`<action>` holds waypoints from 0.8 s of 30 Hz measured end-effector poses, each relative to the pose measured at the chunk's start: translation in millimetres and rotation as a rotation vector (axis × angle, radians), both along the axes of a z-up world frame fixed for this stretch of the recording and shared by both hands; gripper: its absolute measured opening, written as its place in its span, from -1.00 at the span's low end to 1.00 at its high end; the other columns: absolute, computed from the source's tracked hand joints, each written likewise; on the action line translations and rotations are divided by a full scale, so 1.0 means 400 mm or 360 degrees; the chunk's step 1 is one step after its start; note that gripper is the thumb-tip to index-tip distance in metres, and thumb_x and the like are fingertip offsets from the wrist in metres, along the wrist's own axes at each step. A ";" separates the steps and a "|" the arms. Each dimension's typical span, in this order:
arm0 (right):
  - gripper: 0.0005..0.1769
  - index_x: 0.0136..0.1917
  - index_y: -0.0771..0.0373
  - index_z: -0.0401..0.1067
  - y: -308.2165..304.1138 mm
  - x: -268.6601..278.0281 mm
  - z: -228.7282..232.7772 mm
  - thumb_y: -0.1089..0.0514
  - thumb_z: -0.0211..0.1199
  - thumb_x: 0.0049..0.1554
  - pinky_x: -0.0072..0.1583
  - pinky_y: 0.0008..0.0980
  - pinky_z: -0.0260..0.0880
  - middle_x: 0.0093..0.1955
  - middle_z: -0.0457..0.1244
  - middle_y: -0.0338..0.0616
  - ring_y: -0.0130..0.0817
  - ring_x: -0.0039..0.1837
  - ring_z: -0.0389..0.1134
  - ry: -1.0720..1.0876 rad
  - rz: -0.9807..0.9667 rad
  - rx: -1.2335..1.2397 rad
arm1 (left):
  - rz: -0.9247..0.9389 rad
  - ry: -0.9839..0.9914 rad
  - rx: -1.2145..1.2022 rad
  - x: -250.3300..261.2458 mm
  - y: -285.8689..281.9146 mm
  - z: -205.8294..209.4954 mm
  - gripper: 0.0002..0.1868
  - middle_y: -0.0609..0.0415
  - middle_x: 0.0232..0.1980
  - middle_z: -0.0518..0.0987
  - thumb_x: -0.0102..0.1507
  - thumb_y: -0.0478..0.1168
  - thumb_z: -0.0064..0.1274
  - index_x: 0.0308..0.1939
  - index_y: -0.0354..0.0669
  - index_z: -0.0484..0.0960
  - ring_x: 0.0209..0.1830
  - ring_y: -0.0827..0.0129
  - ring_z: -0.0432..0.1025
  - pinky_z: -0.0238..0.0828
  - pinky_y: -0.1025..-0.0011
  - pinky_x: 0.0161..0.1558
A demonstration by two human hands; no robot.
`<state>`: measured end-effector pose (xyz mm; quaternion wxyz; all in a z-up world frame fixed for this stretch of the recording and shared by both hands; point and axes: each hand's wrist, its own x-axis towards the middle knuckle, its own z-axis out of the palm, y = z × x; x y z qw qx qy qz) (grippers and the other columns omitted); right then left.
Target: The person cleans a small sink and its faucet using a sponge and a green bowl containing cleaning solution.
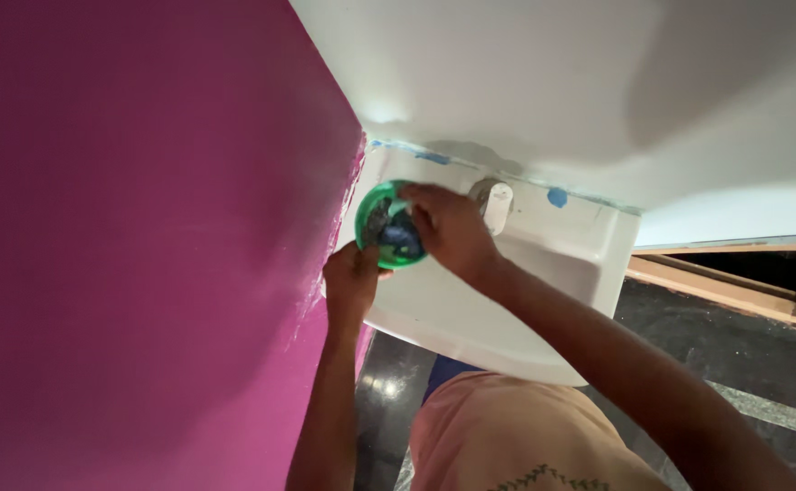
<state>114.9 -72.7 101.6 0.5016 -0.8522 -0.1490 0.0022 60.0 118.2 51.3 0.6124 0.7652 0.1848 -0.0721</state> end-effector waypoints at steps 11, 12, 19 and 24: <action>-0.74 0.17 0.39 0.47 -0.054 0.091 0.001 0.20 0.23 0.26 -0.03 -0.48 0.40 -0.14 0.40 -0.18 -0.55 -0.12 0.36 0.0401 -0.0333 0.0365 | -0.0021 -0.0080 0.0062 0.144 -0.093 -0.035 -0.49 -0.14 -0.34 0.75 0.38 -0.10 -0.04 0.30 -0.39 0.35 -0.32 0.28 0.71 0.58 0.43 -0.22; -0.74 0.18 0.38 0.46 -0.055 0.090 0.000 0.21 0.21 0.27 -0.02 -0.51 0.40 -0.12 0.40 -0.21 -0.57 -0.10 0.37 0.0377 -0.0317 0.0441 | -0.0022 -0.0078 0.0080 0.149 -0.099 -0.038 -0.44 -0.16 -0.32 0.75 0.39 -0.08 -0.04 0.35 -0.38 0.30 -0.30 0.27 0.71 0.59 0.42 -0.20; -0.73 0.24 0.33 0.47 -0.075 0.059 0.035 0.26 0.18 0.28 -0.17 -0.56 0.22 -0.19 0.33 -0.25 -0.63 -0.23 0.17 0.0484 -0.0300 0.0550 | 0.0262 -0.0041 -0.0100 0.118 -0.117 -0.064 -0.22 -0.25 0.29 0.49 0.39 0.06 -0.03 0.51 -0.30 0.04 0.03 0.09 0.63 0.63 0.37 -0.01; -0.68 0.28 0.30 0.42 -0.168 0.003 0.079 0.31 0.14 0.26 -0.17 -0.47 0.40 -0.10 0.40 -0.19 -0.55 -0.16 0.39 0.0405 -0.0302 0.0698 | 0.0370 -0.0552 0.0031 0.025 -0.143 -0.057 -0.38 -0.19 0.39 0.36 0.41 -0.18 0.03 0.47 -0.33 0.15 0.13 0.17 0.50 0.57 0.36 0.00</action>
